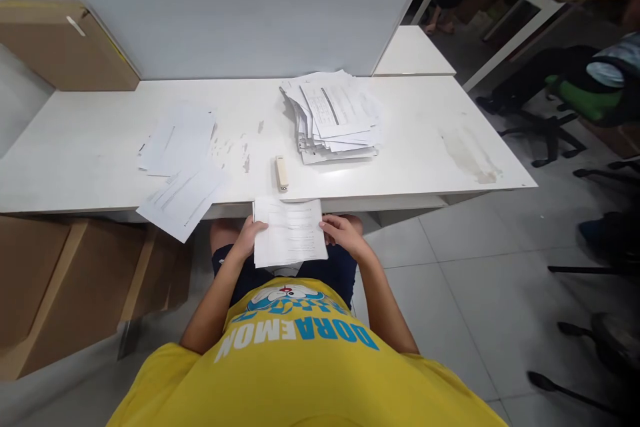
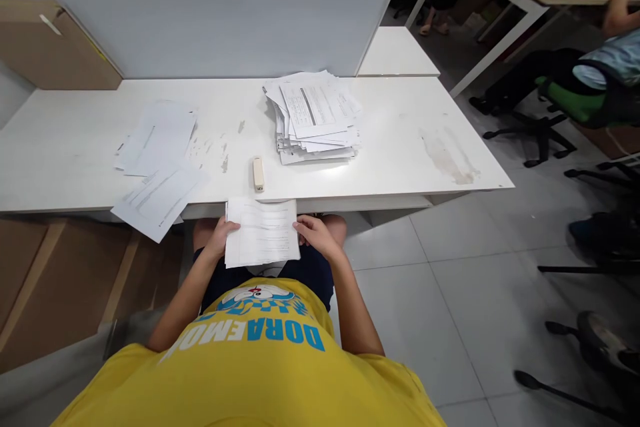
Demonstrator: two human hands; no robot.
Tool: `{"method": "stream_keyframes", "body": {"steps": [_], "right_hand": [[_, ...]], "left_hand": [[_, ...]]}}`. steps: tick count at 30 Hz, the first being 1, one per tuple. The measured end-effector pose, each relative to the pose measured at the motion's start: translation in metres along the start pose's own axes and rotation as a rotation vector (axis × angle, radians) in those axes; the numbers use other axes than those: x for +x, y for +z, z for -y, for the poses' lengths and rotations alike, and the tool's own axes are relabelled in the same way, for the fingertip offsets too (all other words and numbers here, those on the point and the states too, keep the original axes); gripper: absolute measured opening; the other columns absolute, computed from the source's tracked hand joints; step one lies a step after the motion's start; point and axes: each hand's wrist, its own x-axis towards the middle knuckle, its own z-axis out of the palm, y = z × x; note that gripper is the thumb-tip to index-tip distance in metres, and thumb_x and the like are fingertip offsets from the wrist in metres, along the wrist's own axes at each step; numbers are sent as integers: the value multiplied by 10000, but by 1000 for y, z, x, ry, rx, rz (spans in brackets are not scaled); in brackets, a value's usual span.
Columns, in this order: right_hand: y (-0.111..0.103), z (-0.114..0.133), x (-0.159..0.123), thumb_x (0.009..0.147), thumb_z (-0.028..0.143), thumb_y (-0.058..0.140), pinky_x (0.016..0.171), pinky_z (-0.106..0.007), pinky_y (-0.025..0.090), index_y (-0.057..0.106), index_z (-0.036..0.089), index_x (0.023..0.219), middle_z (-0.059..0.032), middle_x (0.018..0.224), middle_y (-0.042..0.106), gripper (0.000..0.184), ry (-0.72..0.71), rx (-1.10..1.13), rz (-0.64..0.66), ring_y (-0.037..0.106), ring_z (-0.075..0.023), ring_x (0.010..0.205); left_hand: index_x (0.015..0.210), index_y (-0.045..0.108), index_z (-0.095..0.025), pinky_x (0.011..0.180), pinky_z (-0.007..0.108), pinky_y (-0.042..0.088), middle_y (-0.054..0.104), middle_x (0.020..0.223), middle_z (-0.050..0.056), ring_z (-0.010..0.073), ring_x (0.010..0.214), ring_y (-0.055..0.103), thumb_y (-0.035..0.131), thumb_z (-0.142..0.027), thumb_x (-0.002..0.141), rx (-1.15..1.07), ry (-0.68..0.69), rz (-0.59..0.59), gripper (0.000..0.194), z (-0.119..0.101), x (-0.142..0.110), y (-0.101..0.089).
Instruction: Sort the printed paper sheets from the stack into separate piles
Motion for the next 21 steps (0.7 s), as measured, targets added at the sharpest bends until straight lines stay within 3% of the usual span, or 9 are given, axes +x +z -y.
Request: {"method": "stream_keyframes", "body": {"steps": [3, 6, 8, 11, 17, 21], "right_hand": [[-2, -7, -6, 703, 496, 729, 490, -250, 375, 646, 221, 692, 30, 554, 562, 288, -29, 44, -45, 504, -126, 521], [-1, -13, -11, 715, 494, 732, 653, -287, 494, 685, 246, 865, -12, 822, 701, 294, -44, 170, -119, 624, -170, 729], [0, -18, -10, 690, 500, 756, 734, -329, 521, 696, 248, 957, -39, 936, 735, 372, -23, 233, -118, 660, -208, 825], [-5, -22, -5, 628, 504, 791, 766, -364, 530, 719, 212, 934, -60, 918, 757, 429, -4, 288, -170, 684, -248, 850], [-42, -2, -3, 642, 437, 768, 767, -376, 533, 734, 191, 943, -56, 889, 769, 390, -10, 187, -359, 702, -262, 849], [-61, 11, 0, 660, 400, 750, 774, -364, 539, 742, 207, 939, -55, 945, 771, 339, -18, 120, -383, 704, -265, 896]], "left_hand": [[833, 642, -154, 710, 384, 514, 675, 731, 42, 278, 759, 651, 669, -310, 498, -52, -59, 74, 371, -3, -3, 5], [890, 657, -147, 769, 410, 524, 710, 810, 66, 309, 840, 666, 642, -314, 496, -176, -113, 141, 428, -3, -7, 10], [902, 655, -148, 792, 421, 526, 718, 823, 68, 321, 872, 670, 636, -322, 502, -218, -126, 129, 437, -1, -7, 14], [872, 647, -144, 780, 401, 523, 717, 809, 67, 315, 871, 674, 655, -352, 530, -198, -109, 92, 401, 0, -3, 18], [949, 610, -177, 707, 278, 462, 692, 818, 4, 189, 778, 641, 680, -357, 694, -12, 36, 241, 320, -13, 5, 19], [1018, 573, -183, 616, 253, 416, 629, 685, -28, 130, 612, 557, 681, -354, 737, 154, 63, 195, 347, -14, 9, 25]]}}
